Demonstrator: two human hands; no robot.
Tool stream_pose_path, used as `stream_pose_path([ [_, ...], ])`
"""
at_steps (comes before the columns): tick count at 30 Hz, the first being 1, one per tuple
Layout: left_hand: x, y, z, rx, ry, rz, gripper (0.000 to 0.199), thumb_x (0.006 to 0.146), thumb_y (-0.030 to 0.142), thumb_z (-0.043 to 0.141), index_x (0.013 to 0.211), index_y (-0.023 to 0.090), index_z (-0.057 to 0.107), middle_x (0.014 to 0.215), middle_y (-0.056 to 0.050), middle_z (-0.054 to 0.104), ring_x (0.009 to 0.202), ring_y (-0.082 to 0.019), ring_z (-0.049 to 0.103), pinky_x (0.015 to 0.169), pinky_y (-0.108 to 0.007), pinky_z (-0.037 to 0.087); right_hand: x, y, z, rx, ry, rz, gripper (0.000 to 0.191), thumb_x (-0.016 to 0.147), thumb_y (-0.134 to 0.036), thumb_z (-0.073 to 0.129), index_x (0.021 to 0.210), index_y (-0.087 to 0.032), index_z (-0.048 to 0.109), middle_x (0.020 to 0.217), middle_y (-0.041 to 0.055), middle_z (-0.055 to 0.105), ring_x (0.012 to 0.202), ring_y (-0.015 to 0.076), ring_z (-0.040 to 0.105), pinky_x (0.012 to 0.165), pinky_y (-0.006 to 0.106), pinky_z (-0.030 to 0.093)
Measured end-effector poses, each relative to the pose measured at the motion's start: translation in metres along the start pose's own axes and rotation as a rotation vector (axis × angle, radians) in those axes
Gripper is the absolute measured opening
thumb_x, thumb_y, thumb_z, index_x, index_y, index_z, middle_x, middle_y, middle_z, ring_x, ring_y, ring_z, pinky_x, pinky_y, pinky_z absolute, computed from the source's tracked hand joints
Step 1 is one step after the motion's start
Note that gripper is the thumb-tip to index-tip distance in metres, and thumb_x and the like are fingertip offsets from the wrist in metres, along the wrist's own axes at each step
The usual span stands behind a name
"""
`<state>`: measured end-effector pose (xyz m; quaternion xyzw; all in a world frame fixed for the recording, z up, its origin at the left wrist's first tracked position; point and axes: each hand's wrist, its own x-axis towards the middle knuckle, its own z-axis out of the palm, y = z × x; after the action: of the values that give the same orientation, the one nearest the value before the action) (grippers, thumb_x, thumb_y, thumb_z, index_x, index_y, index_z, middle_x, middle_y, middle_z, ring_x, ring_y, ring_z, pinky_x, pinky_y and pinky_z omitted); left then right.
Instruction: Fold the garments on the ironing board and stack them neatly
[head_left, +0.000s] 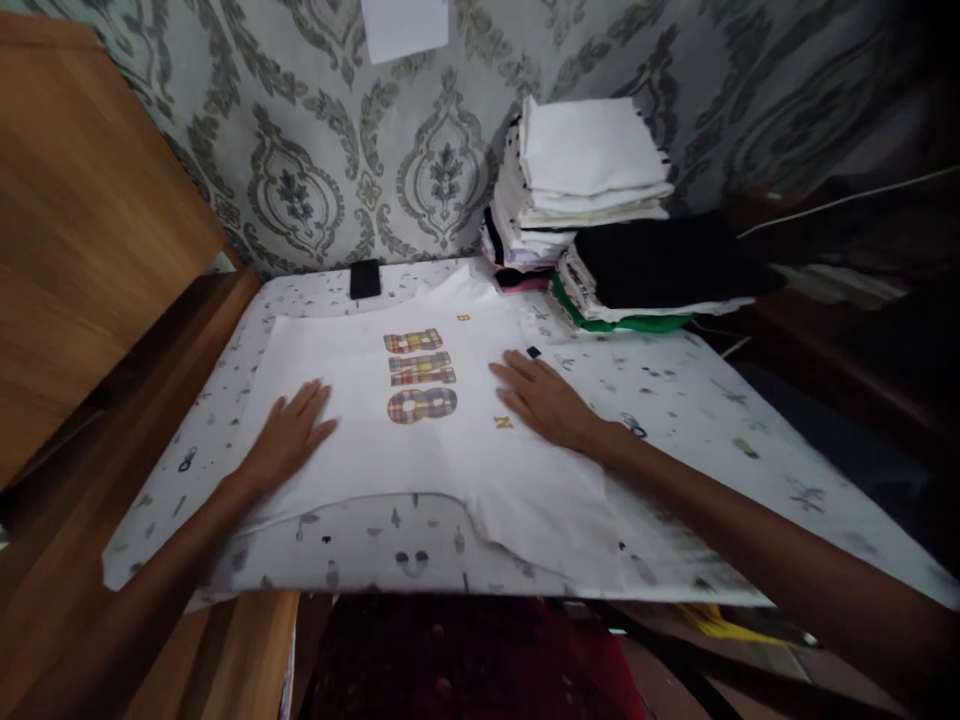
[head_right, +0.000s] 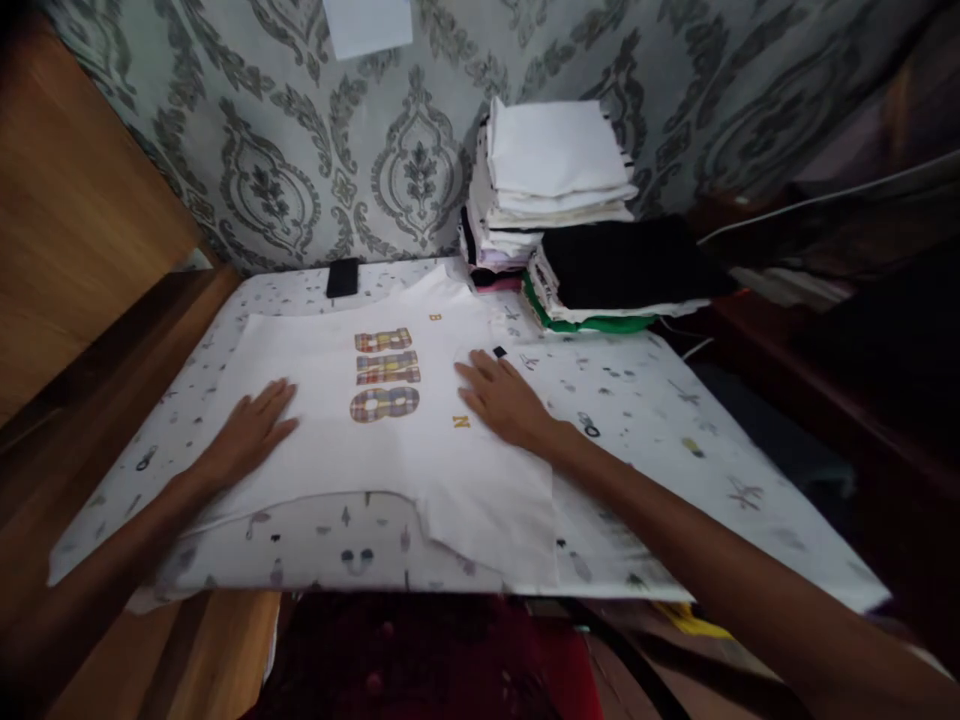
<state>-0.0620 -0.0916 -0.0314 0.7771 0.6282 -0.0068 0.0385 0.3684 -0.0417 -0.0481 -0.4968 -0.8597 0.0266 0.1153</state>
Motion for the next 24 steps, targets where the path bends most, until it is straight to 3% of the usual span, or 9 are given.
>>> stream_pose_path([
  [5, -0.046, -0.045, 0.002, 0.029, 0.077, -0.137, 0.062, 0.1, 0.046, 0.023, 0.152, 0.016, 0.038, 0.162, -0.014, 0.033, 0.151, -0.03, 0.027, 0.118, -0.054, 0.029, -0.077, 0.011, -0.022, 0.011, 0.064, 0.149, 0.051, 0.1, -0.041, 0.036, 0.142, -0.016, 0.05, 0.155, 0.018, 0.041, 0.143, 0.0342, 0.039, 0.114, 0.055, 0.037],
  [8, -0.063, -0.05, -0.003, 0.043, 0.114, -0.173, 0.063, 0.1, 0.044, 0.02, 0.147, 0.01, 0.044, 0.158, -0.019, 0.038, 0.148, -0.035, 0.033, 0.116, -0.06, 0.031, -0.126, -0.004, -0.031, 0.114, 0.076, 0.093, 0.049, 0.099, -0.047, 0.042, 0.141, -0.023, 0.053, 0.159, 0.0122, 0.038, 0.145, 0.0335, 0.037, 0.115, 0.056, 0.037],
  [10, -0.068, -0.034, -0.007, 0.023, 0.166, -0.132, 0.063, 0.098, 0.043, 0.021, 0.142, 0.007, 0.048, 0.155, -0.021, 0.043, 0.144, -0.036, 0.04, 0.116, -0.06, 0.032, -0.153, -0.019, -0.037, 0.213, 0.049, 0.033, 0.047, 0.098, -0.049, 0.048, 0.139, -0.029, 0.056, 0.16, 0.0079, 0.037, 0.144, 0.0321, 0.039, 0.115, 0.055, 0.038],
  [12, -0.067, -0.006, -0.009, -0.061, 0.186, -0.01, 0.06, 0.097, 0.045, 0.027, 0.139, 0.009, 0.051, 0.153, -0.018, 0.046, 0.14, -0.033, 0.045, 0.118, -0.052, 0.034, -0.171, -0.033, -0.043, 0.31, -0.014, 0.003, 0.048, 0.094, -0.052, 0.056, 0.138, -0.033, 0.058, 0.158, 0.0055, 0.04, 0.141, 0.0313, 0.043, 0.113, 0.054, 0.041],
  [15, -0.062, 0.047, -0.006, -0.209, 0.112, 0.258, 0.053, 0.098, 0.05, 0.035, 0.136, 0.02, 0.056, 0.152, -0.009, 0.05, 0.138, -0.027, 0.048, 0.118, -0.044, 0.037, -0.182, -0.048, -0.051, 0.39, -0.075, 0.013, 0.053, 0.087, -0.053, 0.067, 0.136, -0.034, 0.06, 0.153, 0.0066, 0.048, 0.138, 0.0314, 0.047, 0.111, 0.056, 0.042],
  [18, -0.059, 0.089, 0.001, -0.233, 0.045, 0.473, 0.049, 0.099, 0.051, 0.039, 0.139, 0.027, 0.055, 0.154, -0.006, 0.049, 0.142, -0.026, 0.044, 0.121, -0.049, 0.032, -0.186, -0.055, -0.057, 0.418, -0.047, 0.027, 0.048, 0.088, -0.05, 0.068, 0.132, -0.031, 0.064, 0.148, 0.0089, 0.054, 0.136, 0.0304, 0.05, 0.112, 0.056, 0.041],
  [21, -0.058, 0.098, 0.006, -0.208, 0.001, 0.56, 0.052, 0.099, 0.05, 0.045, 0.148, 0.034, 0.045, 0.159, -0.004, 0.041, 0.146, -0.026, 0.039, 0.122, -0.054, 0.029, -0.189, -0.054, -0.061, 0.457, -0.022, 0.055, 0.042, 0.087, -0.049, 0.069, 0.126, -0.035, 0.067, 0.145, 0.0067, 0.058, 0.135, 0.0291, 0.051, 0.112, 0.056, 0.042],
  [24, -0.049, 0.078, 0.008, -0.246, 0.02, 0.503, 0.05, 0.101, 0.045, 0.042, 0.15, 0.037, 0.041, 0.16, -0.002, 0.039, 0.145, -0.022, 0.04, 0.121, -0.047, 0.035, -0.177, -0.044, -0.064, 0.493, -0.023, 0.099, 0.033, 0.089, -0.048, 0.065, 0.12, -0.037, 0.07, 0.136, 0.0054, 0.064, 0.131, 0.0271, 0.056, 0.11, 0.052, 0.046],
])
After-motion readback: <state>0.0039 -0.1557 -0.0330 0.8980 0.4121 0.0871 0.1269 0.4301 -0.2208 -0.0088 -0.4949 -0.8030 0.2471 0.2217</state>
